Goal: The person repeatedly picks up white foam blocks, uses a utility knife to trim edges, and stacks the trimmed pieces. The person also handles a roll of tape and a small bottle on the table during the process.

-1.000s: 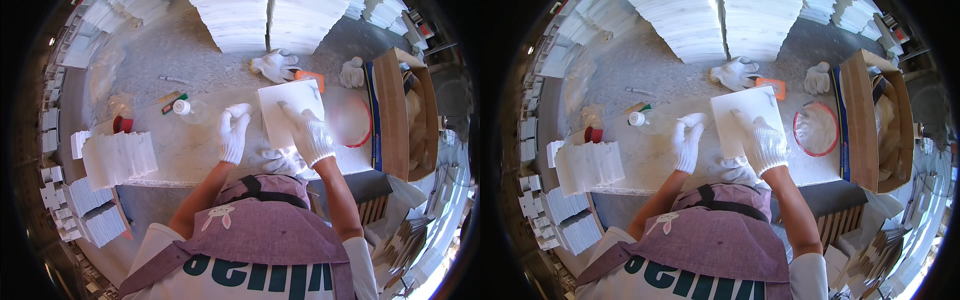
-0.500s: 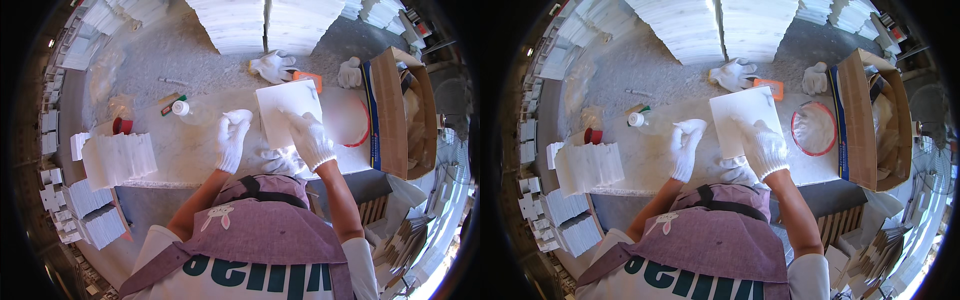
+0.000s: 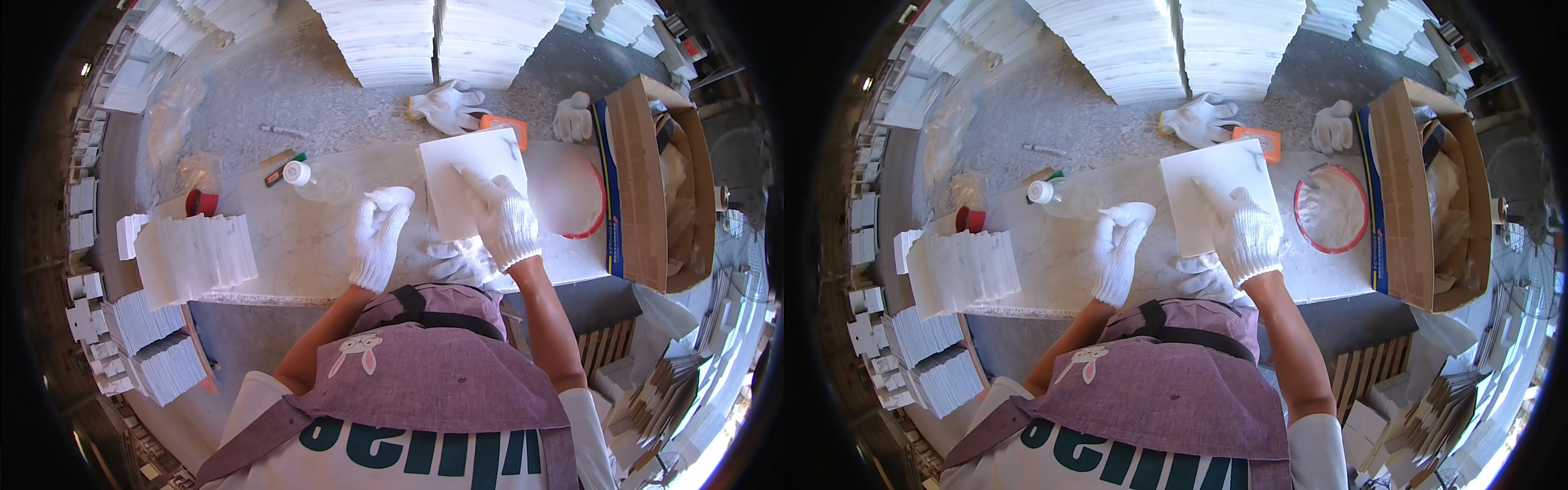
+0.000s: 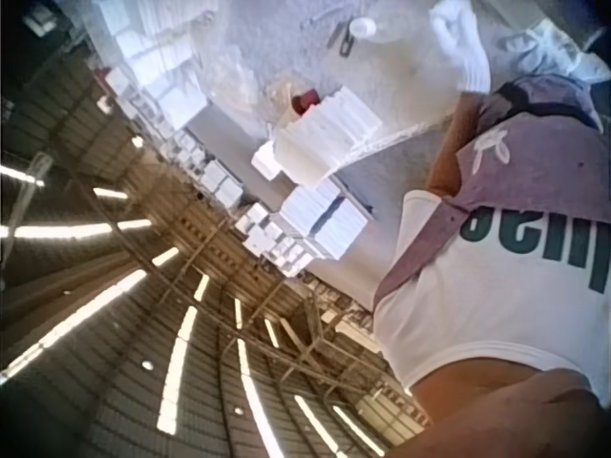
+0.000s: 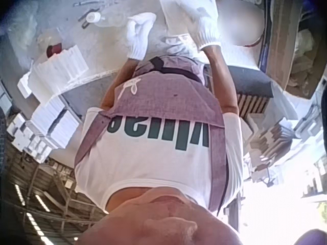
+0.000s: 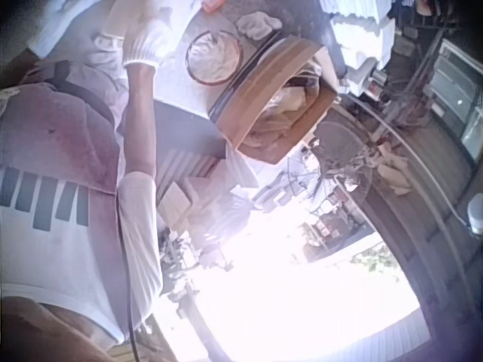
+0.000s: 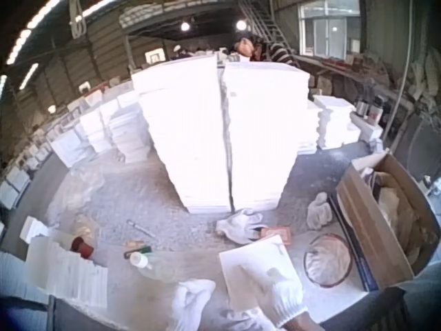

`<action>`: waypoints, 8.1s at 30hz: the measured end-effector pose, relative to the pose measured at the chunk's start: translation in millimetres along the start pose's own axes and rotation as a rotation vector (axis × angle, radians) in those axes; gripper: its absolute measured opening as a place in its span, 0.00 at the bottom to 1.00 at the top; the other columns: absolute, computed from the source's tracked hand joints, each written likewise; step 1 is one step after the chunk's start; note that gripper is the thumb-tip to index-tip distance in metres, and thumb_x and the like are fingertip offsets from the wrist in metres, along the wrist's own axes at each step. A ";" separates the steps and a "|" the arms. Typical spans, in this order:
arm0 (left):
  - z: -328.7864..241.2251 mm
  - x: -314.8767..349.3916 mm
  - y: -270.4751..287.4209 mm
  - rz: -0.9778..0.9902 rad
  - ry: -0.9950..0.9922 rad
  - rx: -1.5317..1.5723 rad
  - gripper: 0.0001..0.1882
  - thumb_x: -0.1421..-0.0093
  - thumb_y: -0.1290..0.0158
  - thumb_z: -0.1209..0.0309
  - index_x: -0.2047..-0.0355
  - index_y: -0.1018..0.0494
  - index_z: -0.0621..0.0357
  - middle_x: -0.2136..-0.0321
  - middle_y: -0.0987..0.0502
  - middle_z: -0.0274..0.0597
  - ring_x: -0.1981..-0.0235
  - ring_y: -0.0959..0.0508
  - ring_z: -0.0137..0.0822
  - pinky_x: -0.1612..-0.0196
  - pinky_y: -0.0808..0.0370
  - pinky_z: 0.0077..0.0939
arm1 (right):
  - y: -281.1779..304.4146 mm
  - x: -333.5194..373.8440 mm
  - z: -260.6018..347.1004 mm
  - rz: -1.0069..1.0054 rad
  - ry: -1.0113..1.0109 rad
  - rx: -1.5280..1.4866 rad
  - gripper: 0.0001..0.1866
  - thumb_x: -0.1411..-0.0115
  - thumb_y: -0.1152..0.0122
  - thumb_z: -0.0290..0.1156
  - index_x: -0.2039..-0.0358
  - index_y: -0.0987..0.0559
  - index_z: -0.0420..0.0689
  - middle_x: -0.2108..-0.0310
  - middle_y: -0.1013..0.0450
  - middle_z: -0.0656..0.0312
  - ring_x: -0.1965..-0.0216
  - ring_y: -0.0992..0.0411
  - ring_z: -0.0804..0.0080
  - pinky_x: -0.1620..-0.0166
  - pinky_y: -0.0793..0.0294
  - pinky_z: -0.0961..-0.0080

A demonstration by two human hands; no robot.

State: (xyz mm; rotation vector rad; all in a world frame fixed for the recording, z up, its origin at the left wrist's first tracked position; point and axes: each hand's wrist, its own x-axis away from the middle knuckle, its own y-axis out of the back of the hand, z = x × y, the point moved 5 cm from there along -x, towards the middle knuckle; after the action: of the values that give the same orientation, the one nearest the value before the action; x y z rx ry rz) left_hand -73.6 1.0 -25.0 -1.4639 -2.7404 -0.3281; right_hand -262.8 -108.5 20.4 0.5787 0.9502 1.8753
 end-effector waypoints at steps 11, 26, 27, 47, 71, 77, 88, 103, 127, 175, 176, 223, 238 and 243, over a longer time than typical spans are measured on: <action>9.5 1.8 5.0 -0.007 -0.025 0.014 0.15 0.39 0.40 0.74 0.52 0.29 0.61 0.57 0.24 0.39 0.59 0.23 0.28 0.56 0.25 0.24 | -1.0 3.5 -5.3 -0.009 0.052 0.002 0.23 0.38 0.47 0.31 0.42 0.24 0.57 0.67 0.28 0.47 0.68 0.26 0.48 0.62 0.26 0.57; 0.6 -0.8 -3.3 0.025 -0.006 0.028 0.17 0.40 0.39 0.73 0.52 0.28 0.60 0.57 0.23 0.39 0.57 0.24 0.29 0.54 0.25 0.25 | 1.0 -2.2 2.3 -0.014 0.024 0.012 0.22 0.39 0.48 0.28 0.43 0.23 0.54 0.68 0.28 0.47 0.68 0.26 0.48 0.63 0.26 0.57; 1.1 -0.4 -7.1 0.034 -0.037 0.043 0.16 0.40 0.39 0.74 0.52 0.28 0.60 0.57 0.23 0.39 0.57 0.24 0.29 0.54 0.25 0.25 | -1.2 -3.8 3.5 -0.016 0.047 0.039 0.21 0.39 0.48 0.28 0.44 0.23 0.53 0.68 0.28 0.48 0.68 0.25 0.48 0.64 0.25 0.57; -23.8 -39.1 -6.5 0.151 -0.305 -0.321 0.22 0.40 0.40 0.75 0.46 0.29 0.64 0.51 0.24 0.41 0.51 0.25 0.32 0.48 0.26 0.26 | 11.2 62.5 4.4 -0.139 -0.058 -0.152 0.25 0.41 0.43 0.30 0.42 0.24 0.62 0.74 0.29 0.54 0.73 0.27 0.55 0.68 0.25 0.62; -13.4 -48.3 -11.2 0.172 -0.506 -0.331 0.22 0.39 0.43 0.76 0.44 0.31 0.64 0.50 0.25 0.47 0.50 0.25 0.38 0.48 0.27 0.31 | 9.4 56.2 -12.6 -0.221 -0.057 -0.191 0.22 0.40 0.41 0.30 0.44 0.22 0.54 0.70 0.26 0.51 0.68 0.25 0.53 0.65 0.25 0.61; -35.7 -52.1 -18.8 0.094 -0.812 -0.686 0.26 0.48 0.38 0.74 0.46 0.26 0.52 0.57 0.22 0.43 0.55 0.23 0.47 0.54 0.26 0.41 | -2.2 71.0 -19.0 -0.203 -0.106 -0.275 0.20 0.41 0.39 0.30 0.46 0.21 0.52 0.71 0.25 0.52 0.70 0.25 0.55 0.65 0.24 0.63; -63.1 -49.1 -27.4 0.006 -0.957 -1.038 0.28 0.54 0.35 0.72 0.49 0.23 0.45 0.58 0.23 0.38 0.54 0.25 0.47 0.47 0.30 0.46 | -7.4 58.4 -14.7 -0.234 -0.091 -0.325 0.20 0.41 0.38 0.30 0.47 0.20 0.51 0.70 0.25 0.53 0.68 0.24 0.55 0.64 0.24 0.63; -57.3 -52.1 -32.7 -0.021 -1.043 -1.094 0.28 0.56 0.34 0.71 0.51 0.23 0.44 0.58 0.24 0.32 0.52 0.26 0.42 0.44 0.32 0.47 | -4.8 59.4 -22.0 -0.281 -0.099 -0.325 0.17 0.42 0.36 0.30 0.51 0.18 0.49 0.71 0.24 0.53 0.70 0.24 0.56 0.64 0.24 0.64; -64.1 -49.7 -36.0 -0.031 -1.073 -1.091 0.25 0.55 0.36 0.71 0.53 0.22 0.46 0.61 0.24 0.34 0.54 0.25 0.42 0.47 0.30 0.46 | -5.1 58.9 -23.7 -0.269 -0.108 -0.309 0.18 0.43 0.37 0.31 0.51 0.18 0.49 0.71 0.24 0.52 0.70 0.24 0.55 0.64 0.24 0.63; 82.9 -67.8 -6.7 -0.204 -0.349 -0.437 0.23 0.46 0.41 0.81 0.48 0.27 0.62 0.50 0.24 0.49 0.48 0.24 0.44 0.43 0.29 0.36 | -1.2 53.8 -20.3 -0.195 -0.150 -0.330 0.18 0.39 0.40 0.30 0.49 0.19 0.44 0.69 0.24 0.50 0.69 0.24 0.61 0.62 0.26 0.67; 81.5 -68.2 -7.5 -0.209 -0.382 -0.479 0.22 0.46 0.40 0.80 0.49 0.26 0.61 0.50 0.24 0.49 0.48 0.24 0.45 0.43 0.29 0.36 | -1.0 53.8 -20.2 -0.192 -0.152 -0.330 0.18 0.39 0.40 0.30 0.49 0.19 0.44 0.69 0.24 0.50 0.69 0.24 0.61 0.62 0.26 0.67; 49.2 -21.9 -9.2 -0.183 -0.389 -0.548 0.34 0.46 0.36 0.72 0.39 0.36 0.58 0.41 0.33 0.53 0.39 0.34 0.55 0.36 0.37 0.44 | -0.6 59.8 -27.7 -0.105 -0.252 -0.488 0.20 0.37 0.41 0.32 0.45 0.22 0.43 0.62 0.22 0.51 0.65 0.22 0.62 0.59 0.25 0.67; -53.6 -89.4 -82.6 0.487 -0.837 -0.840 0.41 0.55 0.31 0.57 0.40 0.33 0.47 0.39 0.35 0.45 0.36 0.37 0.52 0.35 0.38 0.46 | 11.7 91.9 -39.3 0.080 -0.427 -1.130 0.36 0.35 0.52 0.31 0.30 0.49 0.33 0.69 0.35 0.64 0.72 0.36 0.79 0.69 0.32 0.81; -72.8 -103.5 -88.7 0.332 -0.921 -0.734 0.33 0.53 0.32 0.58 0.47 0.31 0.52 0.45 0.32 0.47 0.42 0.33 0.52 0.40 0.34 0.46 | 15.3 100.6 -41.1 0.073 -0.435 -1.215 0.37 0.35 0.49 0.31 0.30 0.49 0.33 0.69 0.34 0.64 0.71 0.35 0.77 0.66 0.32 0.79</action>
State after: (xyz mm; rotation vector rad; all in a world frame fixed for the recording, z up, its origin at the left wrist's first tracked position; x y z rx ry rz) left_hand -94.7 -145.6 18.8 -2.8092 -3.0260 -0.9109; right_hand -346.7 -38.7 8.6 0.2215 -0.5312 1.8792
